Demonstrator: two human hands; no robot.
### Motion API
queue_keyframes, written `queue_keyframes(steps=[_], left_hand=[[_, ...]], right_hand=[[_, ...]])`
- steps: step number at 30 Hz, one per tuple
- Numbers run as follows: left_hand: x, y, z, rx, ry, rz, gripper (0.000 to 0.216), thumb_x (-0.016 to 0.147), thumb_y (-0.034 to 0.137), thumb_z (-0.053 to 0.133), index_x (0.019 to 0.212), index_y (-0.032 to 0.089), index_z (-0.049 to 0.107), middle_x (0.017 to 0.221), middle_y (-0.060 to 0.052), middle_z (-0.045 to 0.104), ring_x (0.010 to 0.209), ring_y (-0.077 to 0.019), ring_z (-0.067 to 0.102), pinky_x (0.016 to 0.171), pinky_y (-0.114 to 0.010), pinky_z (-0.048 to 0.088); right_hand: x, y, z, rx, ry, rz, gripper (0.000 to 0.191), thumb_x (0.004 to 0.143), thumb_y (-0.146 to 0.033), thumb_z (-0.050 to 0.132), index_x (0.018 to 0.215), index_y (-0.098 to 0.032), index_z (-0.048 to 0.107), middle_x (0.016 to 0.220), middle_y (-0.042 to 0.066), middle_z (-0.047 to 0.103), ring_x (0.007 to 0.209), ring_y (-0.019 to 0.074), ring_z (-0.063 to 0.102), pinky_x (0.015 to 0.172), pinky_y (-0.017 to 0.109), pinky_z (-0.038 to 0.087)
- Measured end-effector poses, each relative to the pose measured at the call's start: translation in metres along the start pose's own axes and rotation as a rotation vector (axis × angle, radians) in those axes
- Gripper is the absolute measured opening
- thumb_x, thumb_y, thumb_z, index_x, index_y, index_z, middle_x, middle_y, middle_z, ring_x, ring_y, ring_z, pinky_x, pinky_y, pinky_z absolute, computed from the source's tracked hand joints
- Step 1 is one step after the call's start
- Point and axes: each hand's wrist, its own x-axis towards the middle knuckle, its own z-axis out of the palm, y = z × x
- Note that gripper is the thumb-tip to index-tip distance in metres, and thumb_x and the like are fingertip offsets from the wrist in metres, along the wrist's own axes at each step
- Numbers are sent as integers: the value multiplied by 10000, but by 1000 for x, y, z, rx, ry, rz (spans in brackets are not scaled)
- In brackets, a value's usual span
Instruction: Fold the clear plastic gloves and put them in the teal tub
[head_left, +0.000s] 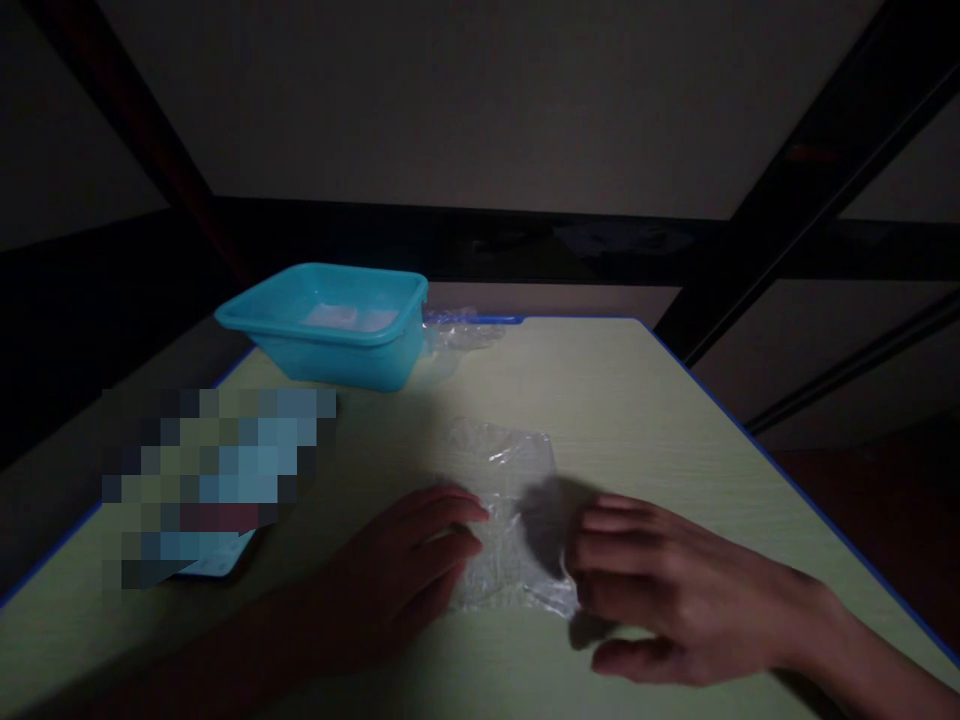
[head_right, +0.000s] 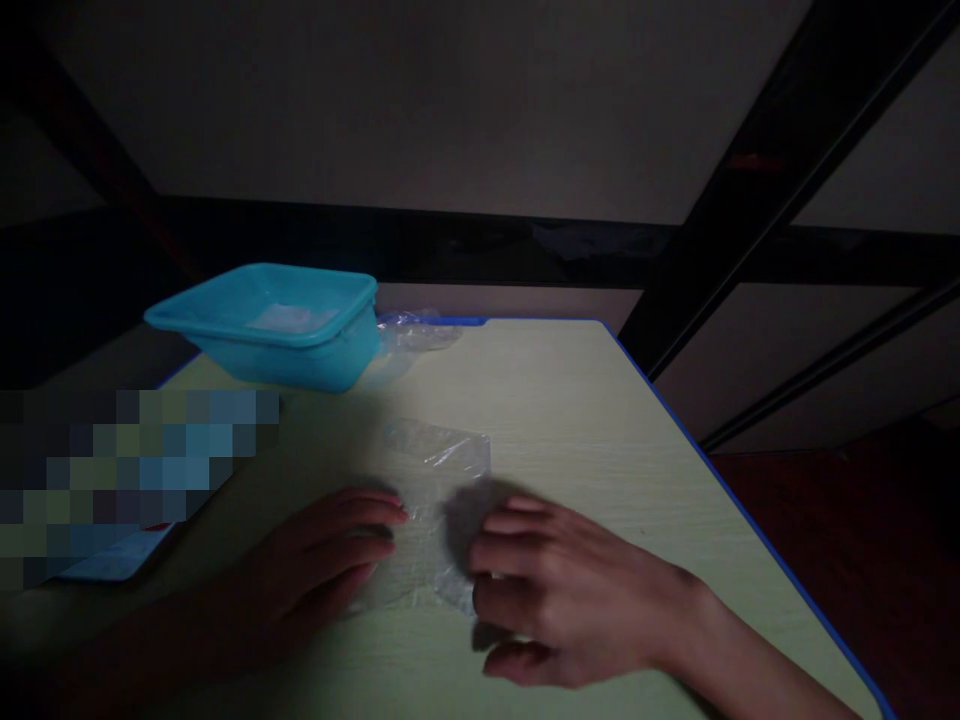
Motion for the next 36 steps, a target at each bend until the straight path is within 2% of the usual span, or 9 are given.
queue_keyframes(steps=[3, 6, 13, 18, 24, 27, 31, 34, 36], left_hand=[[3, 1, -1, -64, 14, -16, 201, 815, 24, 423, 890, 155, 555, 917, -80, 620, 856, -161, 557, 771, -263, 471], [4, 3, -2, -95, -12, -29, 186, 829, 45, 411, 849, 156, 560, 792, -53, 601, 720, -143, 526, 677, -241, 454], [3, 4, -2, -96, -97, -58, 211, 849, 65, 372, 820, 158, 559, 769, -41, 582, 686, -136, 506, 642, -218, 430], [2, 5, -1, -64, -146, -73, 239, 840, 39, 348, 829, 151, 558, 797, -44, 589, 715, -138, 511, 676, -220, 442], [-2, 7, 1, -13, -73, -44, 100, 797, 178, 505, 880, 151, 554, 830, -50, 588, 758, -153, 530, 691, -238, 467], [-4, 10, 6, 80, -5, -36, 204, 751, 284, 578, 898, 144, 555, 853, -65, 593, 796, -189, 540, 737, -296, 476], [-1, 13, 9, 163, 2, -48, 61, 791, 162, 520, 834, 156, 563, 779, -39, 591, 721, -170, 528, 687, -287, 469], [2, 14, 9, 187, -24, -44, 170, 820, 70, 435, 767, 160, 570, 718, -26, 576, 662, -153, 504, 632, -264, 453], [3, 14, 8, 180, -24, -42, 201, 830, 63, 415, 761, 155, 579, 714, -30, 573, 657, -153, 495, 621, -262, 444]], right_hand=[[-1, -9, 1, -61, -24, -33, 217, 830, -242, 516, 624, -192, 564, 638, 7, 547, 627, 155, 453, 598, 317, 350], [0, -11, 2, -70, -61, -10, 225, 841, -179, 468, 644, -191, 577, 655, 16, 555, 644, 161, 449, 624, 328, 345], [3, -7, 2, -33, -121, 7, 120, 768, -188, 514, 694, -179, 608, 700, 33, 567, 680, 177, 466, 641, 333, 377], [4, -9, 1, -52, -151, -4, 98, 730, -166, 522, 652, -168, 582, 681, 27, 545, 666, 167, 442, 637, 325, 370], [3, -8, -3, -57, -28, -24, 140, 735, -133, 470, 615, -172, 532, 661, 24, 527, 652, 159, 417, 644, 311, 347], [3, -8, -4, -47, 53, -43, 132, 705, -114, 444, 617, -166, 527, 653, 27, 517, 635, 154, 403, 642, 306, 345], [2, -6, -5, -49, 92, -41, 143, 702, -91, 428, 624, -158, 528, 639, 24, 507, 626, 149, 400, 621, 303, 337], [2, -4, -3, -72, 113, -49, 173, 770, -144, 424, 636, -158, 533, 631, 25, 504, 619, 153, 406, 600, 309, 324], [2, -2, 0, -124, 144, -76, 250, 842, -273, 428, 640, -167, 531, 629, 25, 508, 611, 159, 409, 577, 313, 308]])
